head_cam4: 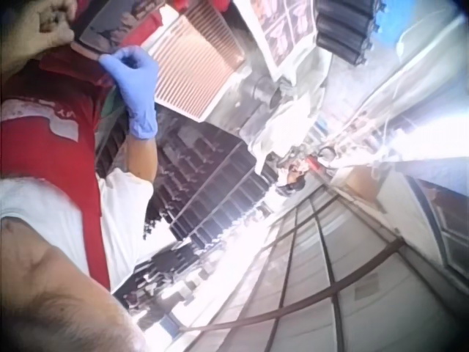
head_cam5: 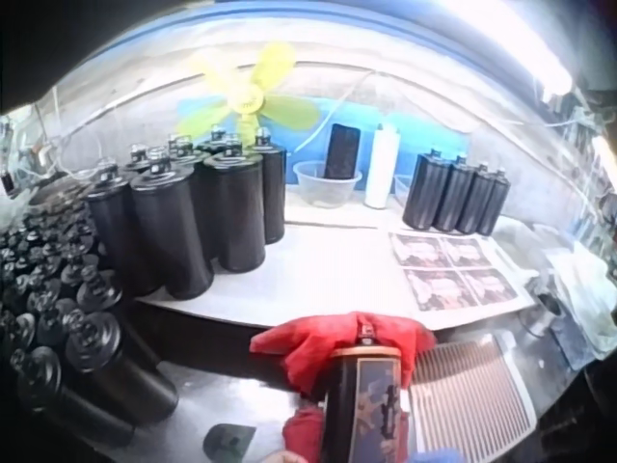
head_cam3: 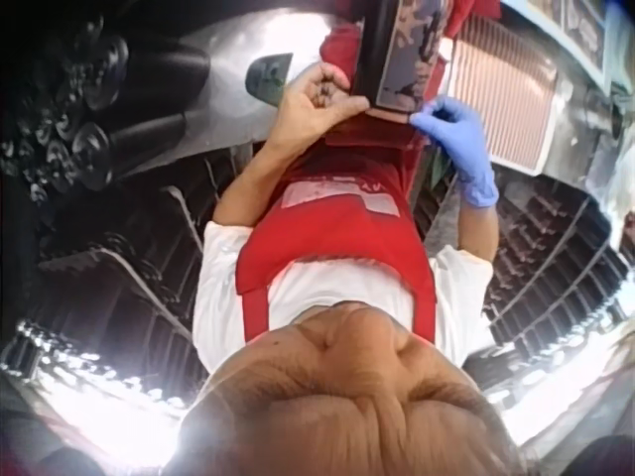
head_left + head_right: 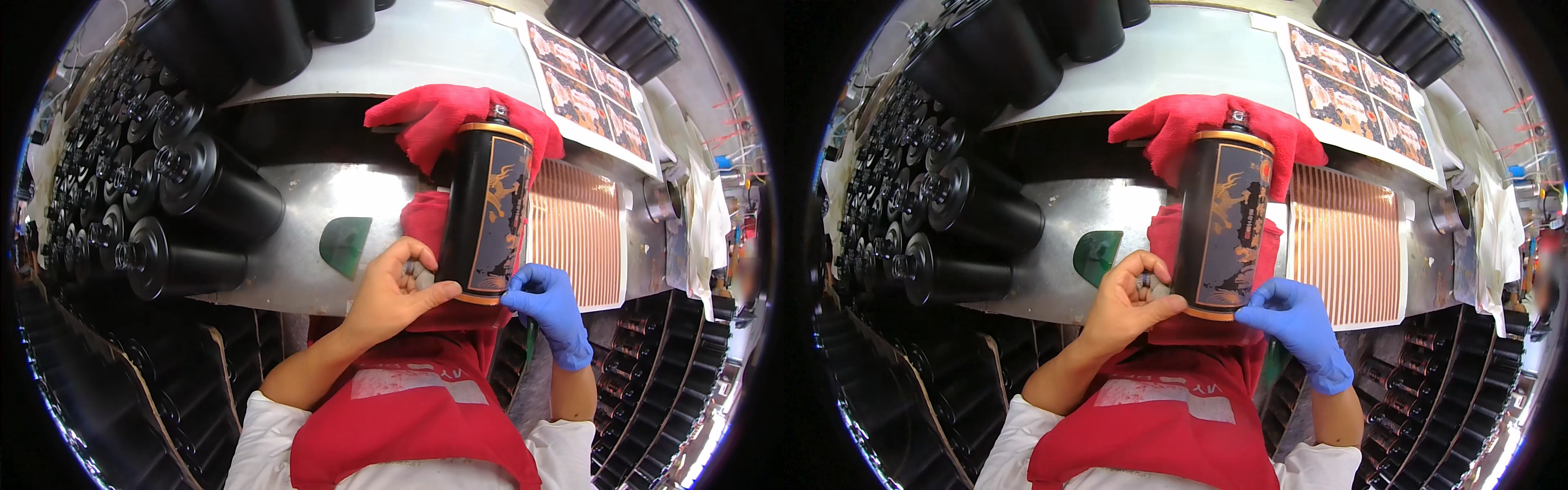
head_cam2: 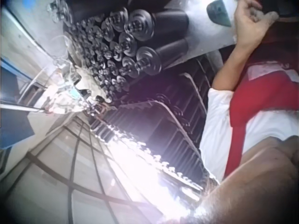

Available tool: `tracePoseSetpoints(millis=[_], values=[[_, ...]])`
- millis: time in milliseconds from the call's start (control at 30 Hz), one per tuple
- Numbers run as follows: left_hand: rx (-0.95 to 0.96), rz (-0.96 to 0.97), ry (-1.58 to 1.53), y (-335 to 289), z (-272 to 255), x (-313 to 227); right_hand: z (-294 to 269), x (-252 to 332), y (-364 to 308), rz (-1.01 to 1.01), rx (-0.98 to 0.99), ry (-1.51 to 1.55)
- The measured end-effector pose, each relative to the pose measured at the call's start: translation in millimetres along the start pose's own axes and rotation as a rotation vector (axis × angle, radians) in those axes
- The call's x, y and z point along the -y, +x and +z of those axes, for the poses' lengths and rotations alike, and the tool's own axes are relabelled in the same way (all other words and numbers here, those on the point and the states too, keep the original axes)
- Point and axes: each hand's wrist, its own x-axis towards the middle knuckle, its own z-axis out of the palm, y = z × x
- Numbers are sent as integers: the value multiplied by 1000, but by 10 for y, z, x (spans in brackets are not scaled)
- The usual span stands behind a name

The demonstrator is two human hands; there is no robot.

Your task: The person applies decorative labels to black cylindrical cans. They position a label on the can, smooth it with a green squeegee, and then place a copper-colored band around the top rim. The process is repeated for multiple cans.

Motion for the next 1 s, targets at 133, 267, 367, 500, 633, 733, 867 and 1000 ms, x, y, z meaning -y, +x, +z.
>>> tracePoseSetpoints(millis=[133,267,367,500,633,733,867,1000], values=[[54,-5,33,70,-61,10,-8,-100,50,-35,-18,13],[105,-13,40,89,-109,21,-9,-122,57,-35,-10,55],[136,-64,18,113,-147,2,-31,-144,64,-29,4,56],[187,-89,0,159,-196,18,-7,-124,49,-36,-20,33],[142,23,66,164,-254,20,11,-45,42,-56,7,6],[-45,599,572,41,-68,6,-18,-49,72,-54,16,-66],[89,864,1136,-19,451,-257,-67,-146,135,-131,39,-58],[89,800,1148,171,455,-99,-167,-63,103,-66,152,10]])
